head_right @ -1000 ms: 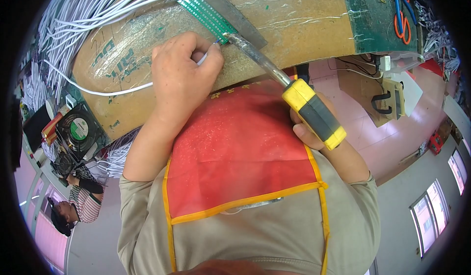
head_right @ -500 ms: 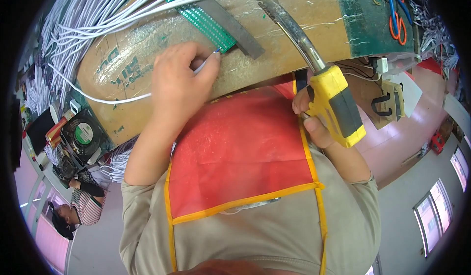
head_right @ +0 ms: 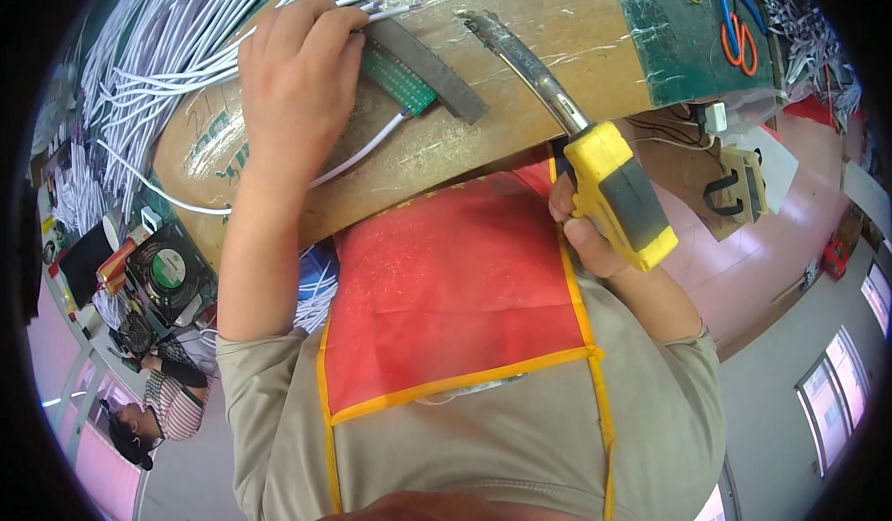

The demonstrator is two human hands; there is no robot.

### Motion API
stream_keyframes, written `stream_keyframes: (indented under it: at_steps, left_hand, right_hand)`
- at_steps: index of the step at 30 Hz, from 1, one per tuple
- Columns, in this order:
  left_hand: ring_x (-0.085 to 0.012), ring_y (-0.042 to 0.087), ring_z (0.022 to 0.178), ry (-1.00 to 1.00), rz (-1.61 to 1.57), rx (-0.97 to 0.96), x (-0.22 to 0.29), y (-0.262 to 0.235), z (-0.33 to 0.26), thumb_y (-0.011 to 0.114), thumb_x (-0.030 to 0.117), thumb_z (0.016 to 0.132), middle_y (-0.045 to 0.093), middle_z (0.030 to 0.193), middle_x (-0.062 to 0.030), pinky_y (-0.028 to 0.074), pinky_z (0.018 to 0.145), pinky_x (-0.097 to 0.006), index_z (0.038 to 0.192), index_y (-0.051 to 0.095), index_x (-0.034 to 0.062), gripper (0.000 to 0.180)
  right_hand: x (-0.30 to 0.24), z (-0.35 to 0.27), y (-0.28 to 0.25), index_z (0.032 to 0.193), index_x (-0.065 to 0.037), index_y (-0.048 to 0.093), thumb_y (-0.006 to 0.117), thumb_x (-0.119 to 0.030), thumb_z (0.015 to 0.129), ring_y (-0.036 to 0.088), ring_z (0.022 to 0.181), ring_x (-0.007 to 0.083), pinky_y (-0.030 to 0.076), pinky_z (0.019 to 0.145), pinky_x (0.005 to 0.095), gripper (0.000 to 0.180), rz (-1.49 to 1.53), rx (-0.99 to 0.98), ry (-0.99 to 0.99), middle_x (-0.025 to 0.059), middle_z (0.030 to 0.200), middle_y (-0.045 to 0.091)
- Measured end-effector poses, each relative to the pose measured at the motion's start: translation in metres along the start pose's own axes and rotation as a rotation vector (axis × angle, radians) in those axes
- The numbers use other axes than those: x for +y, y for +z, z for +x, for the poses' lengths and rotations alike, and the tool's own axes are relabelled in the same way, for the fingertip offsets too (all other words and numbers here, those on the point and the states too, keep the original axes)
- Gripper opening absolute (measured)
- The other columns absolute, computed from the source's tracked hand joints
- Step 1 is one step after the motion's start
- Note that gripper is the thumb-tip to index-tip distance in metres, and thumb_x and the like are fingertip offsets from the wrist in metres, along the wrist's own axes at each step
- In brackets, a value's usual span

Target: The person applies hot glue to a small circuit board with a glue gun, attaching wires to it.

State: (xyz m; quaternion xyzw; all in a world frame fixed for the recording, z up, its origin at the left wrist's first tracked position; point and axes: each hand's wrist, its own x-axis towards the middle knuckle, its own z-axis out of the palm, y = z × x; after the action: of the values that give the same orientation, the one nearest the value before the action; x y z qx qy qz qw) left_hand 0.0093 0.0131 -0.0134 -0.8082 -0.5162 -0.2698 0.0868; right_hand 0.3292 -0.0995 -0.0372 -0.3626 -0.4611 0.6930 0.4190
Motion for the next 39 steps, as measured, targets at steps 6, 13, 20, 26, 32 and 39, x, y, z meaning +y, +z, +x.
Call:
stream_keyframes:
  at_steps: [6,13,20,26,32,39]
  left_hand:
    - [-0.0304,0.065,0.089,-0.003,-0.186,-0.158,-0.003,-0.02,0.003,0.07,0.008,0.086,0.068,0.094,-0.0097,0.049,0.08,-0.041,0.106,0.07,0.0099,0.02]
    - [-0.0302,0.067,0.088,-0.3,-0.556,-0.551,0.011,-0.053,-0.024,0.068,0.012,0.092,0.069,0.095,-0.013,0.051,0.078,-0.036,0.105,0.073,0.0033,0.016]
    - [-0.0365,0.065,0.084,-0.651,-0.638,-0.459,0.03,-0.049,-0.044,0.071,0.013,0.088,0.066,0.089,-0.0164,0.051,0.075,-0.043,0.099,0.072,0.0029,0.015]
    - [-0.028,0.066,0.088,-0.582,-0.479,-0.457,0.036,-0.041,-0.044,0.068,0.014,0.093,0.068,0.095,-0.0132,0.051,0.08,-0.036,0.102,0.073,0.0007,0.017]
    - [-0.0367,0.064,0.085,-0.657,-0.634,-0.403,0.034,-0.04,-0.042,0.069,0.017,0.09,0.064,0.088,-0.017,0.051,0.076,-0.044,0.095,0.075,0.0022,0.017]
    - [-0.03,0.066,0.083,-0.564,-0.432,-0.364,0.042,-0.033,-0.042,0.072,0.013,0.09,0.068,0.089,-0.0129,0.051,0.075,-0.038,0.094,0.074,0.0013,0.013]
  right_hand:
    - [0.003,-0.002,0.0,0.115,-0.004,0.049,0.076,-0.034,0.09,0.049,0.081,0.0158,0.045,0.073,0.0305,0.047,0.018,0.005,-0.002,0.0048,0.092,0.05]
    - [-0.001,-0.002,0.004,0.109,-0.004,0.053,0.074,-0.035,0.092,0.052,0.08,0.0166,0.044,0.072,0.0307,0.041,-0.053,-0.018,0.041,0.005,0.09,0.052]
    - [0.009,-0.002,-0.004,0.096,-0.004,0.058,0.072,-0.034,0.092,0.055,0.07,0.0184,0.046,0.064,0.0324,0.033,-0.267,-0.148,0.004,0.0055,0.083,0.055]
    - [0.008,-0.004,0.001,0.102,-0.003,0.059,0.072,-0.032,0.09,0.056,0.071,0.0174,0.047,0.065,0.0316,0.033,-0.226,-0.129,0.041,0.005,0.085,0.059]
    - [0.01,-0.009,-0.005,0.105,-0.003,0.06,0.07,-0.033,0.09,0.056,0.072,0.0181,0.047,0.066,0.0325,0.035,-0.327,-0.163,0.047,0.005,0.085,0.058]
    - [0.01,-0.011,-0.008,0.101,-0.006,0.061,0.07,-0.035,0.09,0.057,0.073,0.0228,0.046,0.068,0.0361,0.033,-0.377,-0.166,0.052,0.0054,0.082,0.058]
